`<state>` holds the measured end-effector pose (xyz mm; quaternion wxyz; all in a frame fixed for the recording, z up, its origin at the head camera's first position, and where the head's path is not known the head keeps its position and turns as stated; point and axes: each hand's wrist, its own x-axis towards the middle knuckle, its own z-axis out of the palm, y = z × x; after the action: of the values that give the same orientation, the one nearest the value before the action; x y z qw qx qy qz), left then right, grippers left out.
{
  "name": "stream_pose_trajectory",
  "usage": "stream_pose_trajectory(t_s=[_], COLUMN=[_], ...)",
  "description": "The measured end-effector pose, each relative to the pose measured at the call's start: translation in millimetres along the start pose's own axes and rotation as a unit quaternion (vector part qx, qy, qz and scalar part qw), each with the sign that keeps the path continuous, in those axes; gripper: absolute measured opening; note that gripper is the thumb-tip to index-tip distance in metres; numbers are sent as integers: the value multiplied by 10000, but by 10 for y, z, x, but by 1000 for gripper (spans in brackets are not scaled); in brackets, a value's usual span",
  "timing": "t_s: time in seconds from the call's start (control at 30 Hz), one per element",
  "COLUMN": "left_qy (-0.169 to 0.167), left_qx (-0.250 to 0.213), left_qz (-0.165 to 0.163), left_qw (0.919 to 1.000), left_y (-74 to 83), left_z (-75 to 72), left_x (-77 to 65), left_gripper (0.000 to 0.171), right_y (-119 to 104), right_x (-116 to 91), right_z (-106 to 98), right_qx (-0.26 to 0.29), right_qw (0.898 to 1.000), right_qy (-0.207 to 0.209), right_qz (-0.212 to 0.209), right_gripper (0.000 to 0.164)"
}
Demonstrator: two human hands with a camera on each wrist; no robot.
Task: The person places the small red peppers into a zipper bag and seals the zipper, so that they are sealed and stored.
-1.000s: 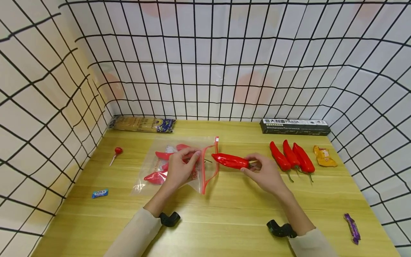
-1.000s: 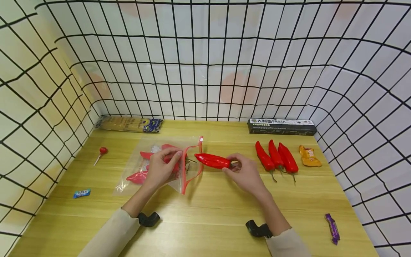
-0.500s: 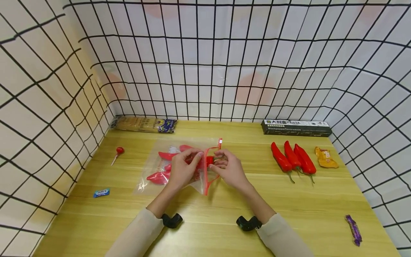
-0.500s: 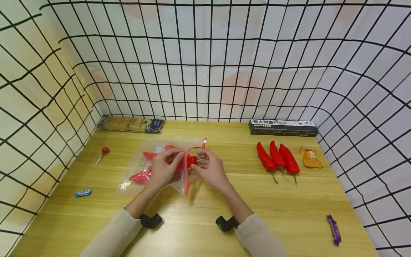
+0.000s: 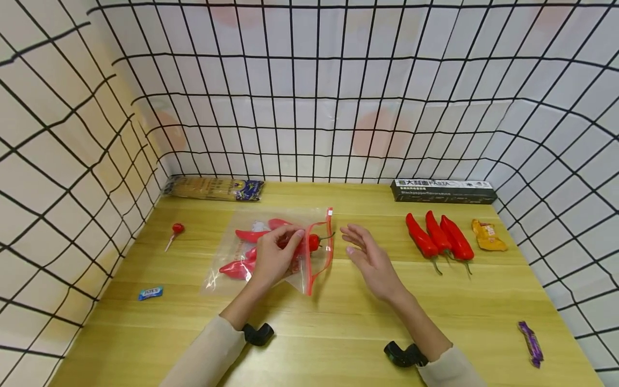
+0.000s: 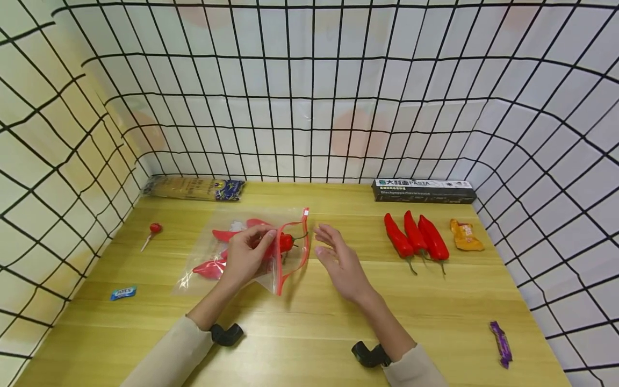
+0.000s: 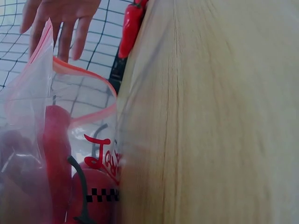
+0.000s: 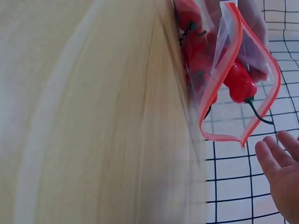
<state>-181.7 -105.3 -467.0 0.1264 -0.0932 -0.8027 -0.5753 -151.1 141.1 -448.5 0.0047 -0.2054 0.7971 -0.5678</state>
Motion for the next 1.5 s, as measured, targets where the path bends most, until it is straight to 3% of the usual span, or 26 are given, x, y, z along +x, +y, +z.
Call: stream_pose_trajectory(t_s=[0.13, 0.3, 0.57, 0.73, 0.87, 1.1, 1.27, 1.4, 1.5], left_qy=[-37, -54, 269, 156, -47, -315, -438, -257, -16], left_qx=[11, -16, -222, -138, -50, -177, -632, -1254, -1668], left_qz=[3, 37, 334, 417, 157, -86, -487, -969, -1144], left_qw=[10000, 10000, 9988, 9989, 9999, 9993, 9959, 9870, 9793], left_y=[-8, -10, 25, 35, 48, 126, 117, 132, 124], left_z=[-4, 3, -5, -59, -108, -162, -179, -171, -162], left_x=[-7, -10, 33, 81, 103, 128, 151, 153, 159], left_gripper=[19, 21, 21, 25, 23, 20, 23, 26, 28], right_y=[-11, -20, -55, -64, -10, 69, 350, 443, 489], right_x=[-28, -22, 78, 130, 80, -134, -289, -370, -396], right_z=[24, 90, 338, 347, 169, -426, -847, -1096, -1219], right_qx=[-278, -520, -246, -89, -18, -747, -1443, -2010, -2343], right_qw=[9990, 9978, 9974, 9980, 9996, 9920, 9745, 9544, 9415], right_qy=[-355, -378, -668, -624, -199, 883, 1480, 1768, 1903], right_qz=[-59, -169, -105, 27, 209, 503, 875, 1324, 1501], right_gripper=[51, 51, 48, 47, 43, 36, 41, 49, 55])
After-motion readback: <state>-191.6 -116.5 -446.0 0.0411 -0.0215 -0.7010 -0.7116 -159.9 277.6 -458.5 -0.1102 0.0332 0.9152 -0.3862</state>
